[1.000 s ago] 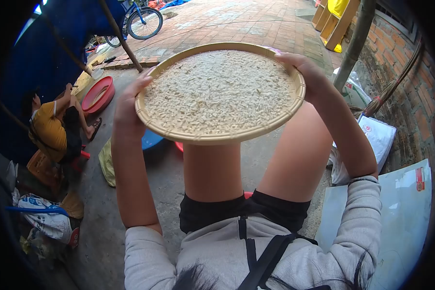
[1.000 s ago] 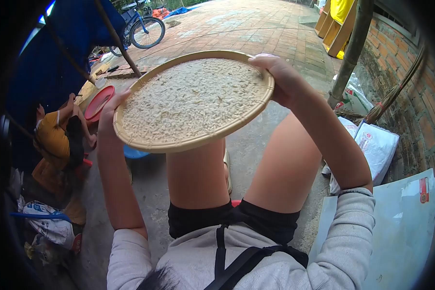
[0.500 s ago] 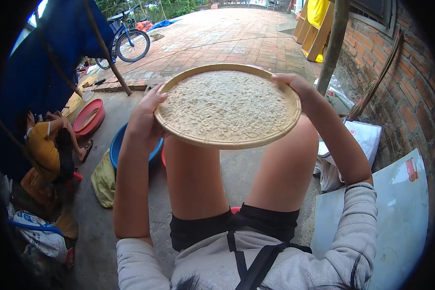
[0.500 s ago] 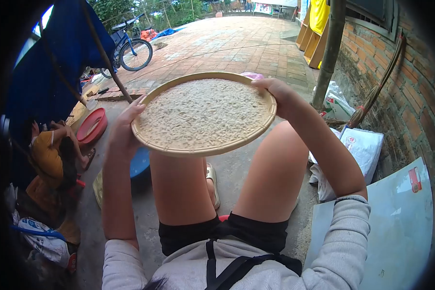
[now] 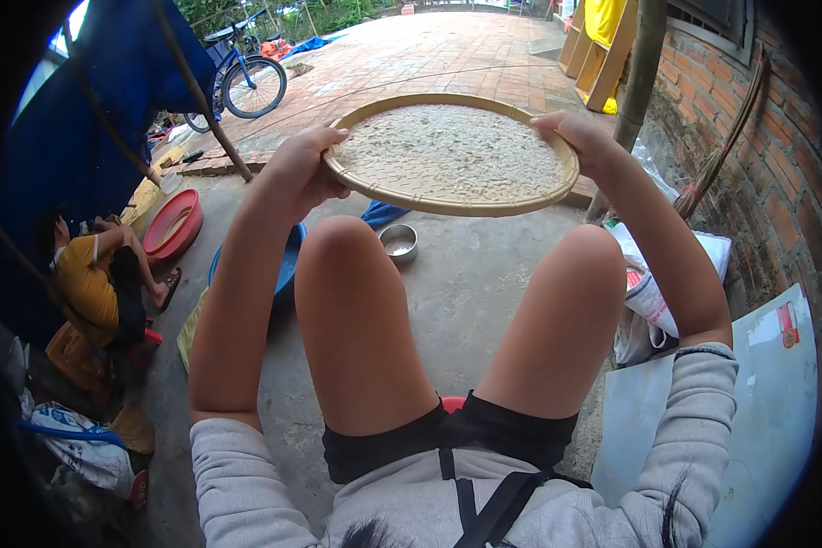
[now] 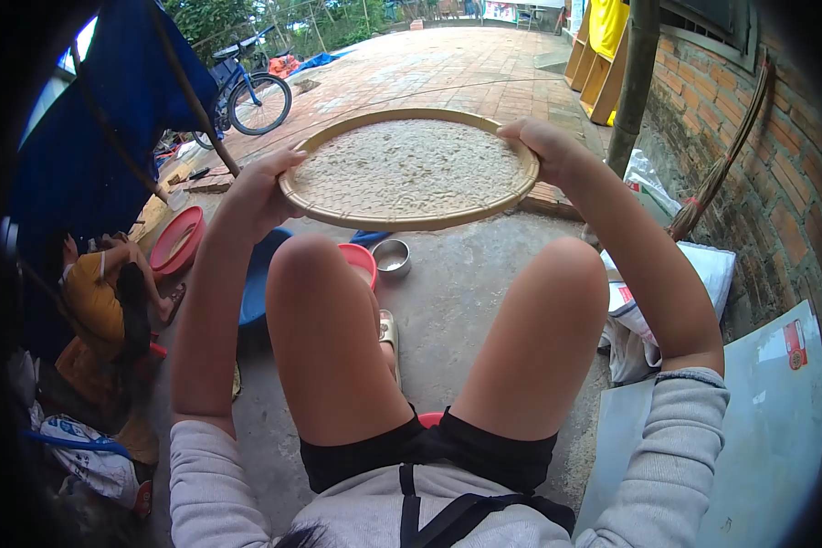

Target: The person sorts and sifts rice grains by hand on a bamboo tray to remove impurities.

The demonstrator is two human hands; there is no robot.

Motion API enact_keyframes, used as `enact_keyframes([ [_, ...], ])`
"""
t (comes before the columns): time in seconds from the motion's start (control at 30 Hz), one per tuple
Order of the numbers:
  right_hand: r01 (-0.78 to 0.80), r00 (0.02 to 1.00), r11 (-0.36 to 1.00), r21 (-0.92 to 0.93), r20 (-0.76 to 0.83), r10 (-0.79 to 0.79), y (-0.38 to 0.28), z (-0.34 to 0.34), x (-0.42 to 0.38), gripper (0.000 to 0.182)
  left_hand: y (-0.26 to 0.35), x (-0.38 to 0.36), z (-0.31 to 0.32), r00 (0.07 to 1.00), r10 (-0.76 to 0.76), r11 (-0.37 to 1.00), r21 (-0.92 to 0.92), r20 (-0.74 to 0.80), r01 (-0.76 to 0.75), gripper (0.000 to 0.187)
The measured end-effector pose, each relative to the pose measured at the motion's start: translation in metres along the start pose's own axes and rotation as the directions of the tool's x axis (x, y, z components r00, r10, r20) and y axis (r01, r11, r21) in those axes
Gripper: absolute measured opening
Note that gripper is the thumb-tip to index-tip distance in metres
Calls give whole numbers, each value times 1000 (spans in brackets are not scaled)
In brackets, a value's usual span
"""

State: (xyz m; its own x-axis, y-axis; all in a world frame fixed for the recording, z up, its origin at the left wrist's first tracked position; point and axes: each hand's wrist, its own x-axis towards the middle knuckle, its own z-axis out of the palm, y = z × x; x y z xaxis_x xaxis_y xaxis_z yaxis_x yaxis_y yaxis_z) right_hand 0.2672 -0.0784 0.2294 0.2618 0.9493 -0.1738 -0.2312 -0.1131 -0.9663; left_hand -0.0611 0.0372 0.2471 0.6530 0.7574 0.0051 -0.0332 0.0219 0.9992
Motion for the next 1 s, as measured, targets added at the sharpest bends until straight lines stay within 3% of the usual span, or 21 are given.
enact_keyframes([
  [0.03, 28, 992, 992, -127, -116, -43, -4, -9, 13, 28, 2, 11, 7, 999, -32, 997, 74, 14, 31, 26],
  [0.1, 12, 990, 955, -295, -129, -52, -15, -22, 37, 28, 7, 31, 31, 990, -82, 979, 177, -115, 102, 23],
  [0.17, 22, 975, 872, -488, -182, -127, -23, -46, 76, 27, 1, 76, 39, 962, -160, 966, 168, -220, 199, 22],
  [0.23, 14, 956, 752, -659, -213, -204, -27, -63, 105, 23, -10, 130, 38, 954, -211, 962, 128, -212, 241, 21],
  [0.3, -93, 921, 541, -836, -278, -271, -29, -76, 131, 20, -21, 187, 41, 954, -199, 954, 179, -223, 241, 22],
  [0.37, -78, 804, 670, -739, -443, -396, -4, -99, 161, 21, -45, 232, 50, 961, -175, 948, 229, -212, 223, 23],
  [0.43, -183, 585, 661, -727, -621, -521, 43, -104, 180, 24, -79, 271, 63, 945, 115, 965, 260, -305, -34, 30],
  [0.47, -237, 546, 729, -642, -709, -446, 61, -92, 170, 27, -99, 279, 73, 915, 195, 904, 427, -353, -28, 31],
  [0.5, -298, 502, 706, -643, -734, -457, 85, -91, 168, 29, -123, 282, 80, 876, 290, 816, 578, -386, -16, 32],
  [0.57, -295, 422, 746, -597, -782, -459, 157, -113, 184, 23, -191, 305, 86, 910, 242, 820, 573, -337, -6, 34],
  [0.63, -335, 445, 801, -495, -833, -329, 228, -123, 176, 24, -263, 302, 94, 933, 208, 812, 584, -292, 2, 35],
  [0.7, -488, 412, 764, -422, -883, -225, 290, -127, 176, 25, -368, 308, 87, 932, 192, 781, 623, -307, 44, 36],
  [0.8, -593, 447, 696, -406, -884, -135, 331, -119, 172, 25, -465, 267, 81, 893, -25, 763, 569, -449, 307, 35],
  [0.83, -626, 446, 665, -408, -886, -123, 347, -125, 177, 25, -482, 253, 81, 871, -76, 769, 527, -485, 361, 35],
  [0.9, -680, 541, 576, -454, -841, -23, 383, -141, 194, 27, -494, 233, 92, 821, -158, 749, 475, -549, 462, 35],
  [0.97, -725, 525, 514, -458, -851, -17, 410, -155, 211, 29, -503, 229, 91, 759, -207, 706, 443, -617, 553, 35],
  [1.0, -742, 541, 510, -434, -838, 73, 408, -154, 215, 29, -510, 232, 89, 744, -196, 658, 477, -639, 583, 35],
])
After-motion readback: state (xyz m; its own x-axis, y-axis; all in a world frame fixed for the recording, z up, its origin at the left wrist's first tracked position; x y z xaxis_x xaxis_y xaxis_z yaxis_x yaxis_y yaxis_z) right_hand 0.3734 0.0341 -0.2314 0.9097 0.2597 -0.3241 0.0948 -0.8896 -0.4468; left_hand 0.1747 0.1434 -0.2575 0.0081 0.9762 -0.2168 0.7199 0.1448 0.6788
